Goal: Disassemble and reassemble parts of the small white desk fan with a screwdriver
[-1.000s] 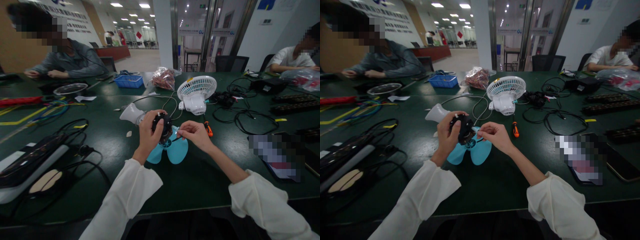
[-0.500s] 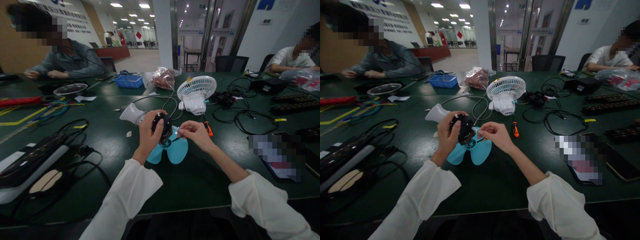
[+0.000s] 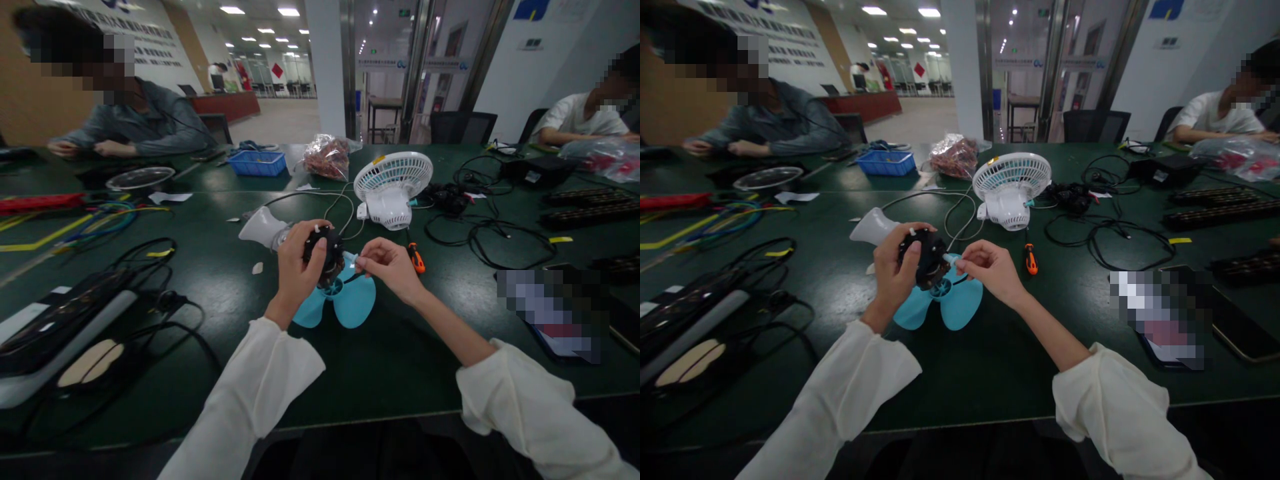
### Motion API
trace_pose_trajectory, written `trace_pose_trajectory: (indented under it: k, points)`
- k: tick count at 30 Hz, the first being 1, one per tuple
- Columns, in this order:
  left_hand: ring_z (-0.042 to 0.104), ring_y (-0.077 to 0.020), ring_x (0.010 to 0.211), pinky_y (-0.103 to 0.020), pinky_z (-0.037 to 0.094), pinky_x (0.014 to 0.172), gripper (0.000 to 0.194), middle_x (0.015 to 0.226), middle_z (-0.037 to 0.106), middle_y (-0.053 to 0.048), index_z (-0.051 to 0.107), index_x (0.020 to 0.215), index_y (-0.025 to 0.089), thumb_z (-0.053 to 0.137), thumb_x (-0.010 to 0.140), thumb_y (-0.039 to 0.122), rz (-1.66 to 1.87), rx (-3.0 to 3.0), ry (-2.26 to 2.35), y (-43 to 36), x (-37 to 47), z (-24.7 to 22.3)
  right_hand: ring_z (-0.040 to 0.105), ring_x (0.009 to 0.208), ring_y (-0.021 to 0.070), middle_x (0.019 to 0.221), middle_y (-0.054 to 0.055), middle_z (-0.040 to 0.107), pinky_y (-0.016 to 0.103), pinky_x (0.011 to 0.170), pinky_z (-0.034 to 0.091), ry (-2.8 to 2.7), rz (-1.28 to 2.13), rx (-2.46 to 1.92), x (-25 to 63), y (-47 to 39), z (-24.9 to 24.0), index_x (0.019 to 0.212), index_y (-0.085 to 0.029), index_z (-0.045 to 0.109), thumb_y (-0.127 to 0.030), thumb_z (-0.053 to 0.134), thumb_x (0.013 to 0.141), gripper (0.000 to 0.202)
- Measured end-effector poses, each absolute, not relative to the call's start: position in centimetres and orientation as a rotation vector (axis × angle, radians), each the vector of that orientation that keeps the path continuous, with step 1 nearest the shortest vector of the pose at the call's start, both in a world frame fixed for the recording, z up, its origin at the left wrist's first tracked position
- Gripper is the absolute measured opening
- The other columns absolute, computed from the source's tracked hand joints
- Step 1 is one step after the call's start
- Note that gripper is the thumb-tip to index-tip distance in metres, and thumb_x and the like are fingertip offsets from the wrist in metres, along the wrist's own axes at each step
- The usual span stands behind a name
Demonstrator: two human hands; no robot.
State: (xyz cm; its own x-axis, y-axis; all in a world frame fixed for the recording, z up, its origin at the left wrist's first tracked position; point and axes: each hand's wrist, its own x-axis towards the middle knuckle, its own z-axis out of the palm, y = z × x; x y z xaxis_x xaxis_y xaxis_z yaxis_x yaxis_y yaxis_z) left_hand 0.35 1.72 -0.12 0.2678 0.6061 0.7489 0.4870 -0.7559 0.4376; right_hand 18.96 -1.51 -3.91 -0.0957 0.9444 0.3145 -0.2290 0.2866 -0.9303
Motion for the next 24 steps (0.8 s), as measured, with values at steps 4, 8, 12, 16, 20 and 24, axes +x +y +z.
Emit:
trace_pose_trajectory:
  k: [4,8,12,16,20,24]
  points:
    - [0.061,-0.0193,0.096,-0.034,0.047,0.086,0.03,0.102,0.067,-0.005,0.059,0.106,0.02,0.039,0.093,0.038,1.517,2.411,1.05,1.72,0.36,-0.12,0.065,0.061,0.0112,0.066,0.0,0.069,0.021,0.054,0.05,-1.313,1.112,-0.795,18.89,-1.67,-3.93,0.079,-0.018,0.065,-0.032,0.075,0.072,0.019]
    - [0.062,-0.0194,0.096,-0.034,0.047,0.086,0.03,0.103,0.067,-0.005,0.059,0.107,0.02,0.039,0.093,0.038,1.52,2.406,1.039,1.72,0.35,-0.16,0.066,0.061,0.0122,0.066,0.001,0.07,0.023,0.056,0.051,-1.294,1.076,-0.823,18.86,-1.85,-3.76,0.078,-0.016,0.068,-0.033,0.076,0.071,0.019]
    - [0.062,-0.0197,0.096,-0.035,0.048,0.087,0.031,0.104,0.067,-0.005,0.059,0.107,0.02,0.039,0.093,0.038,1.515,2.403,1.039,1.76,0.32,-0.21,0.067,0.063,0.014,0.067,0.003,0.072,0.024,0.056,0.051,-1.279,1.091,-0.843,19.09,-2.0,-3.36,0.078,-0.016,0.071,-0.034,0.075,0.071,0.02]
    - [0.062,-0.0196,0.096,-0.035,0.048,0.086,0.03,0.104,0.067,-0.005,0.059,0.107,0.02,0.04,0.093,0.037,1.518,2.402,1.035,1.76,0.32,-0.21,0.068,0.065,0.0148,0.071,0.004,0.073,0.023,0.054,0.051,-1.321,1.104,-0.805,19.51,-2.17,-3.01,0.079,-0.016,0.072,-0.035,0.071,0.076,0.019]
    - [0.061,-0.0194,0.097,-0.034,0.047,0.087,0.03,0.105,0.067,-0.005,0.059,0.106,0.02,0.039,0.093,0.037,1.509,2.411,1.041,1.7,0.34,-0.16,0.068,0.066,0.0149,0.071,0.004,0.073,0.023,0.054,0.051,-1.339,1.09,-0.801,19.63,-2.32,-2.98,0.08,-0.016,0.073,-0.034,0.069,0.077,0.018]
    - [0.061,-0.0193,0.097,-0.035,0.047,0.088,0.03,0.105,0.066,-0.005,0.058,0.107,0.02,0.038,0.094,0.038,1.521,2.419,1.043,1.71,0.38,-0.24,0.068,0.065,0.0145,0.07,0.004,0.073,0.024,0.056,0.052,-1.364,1.037,-0.818,19.5,-2.44,-3.1,0.08,-0.016,0.073,-0.032,0.069,0.078,0.016]
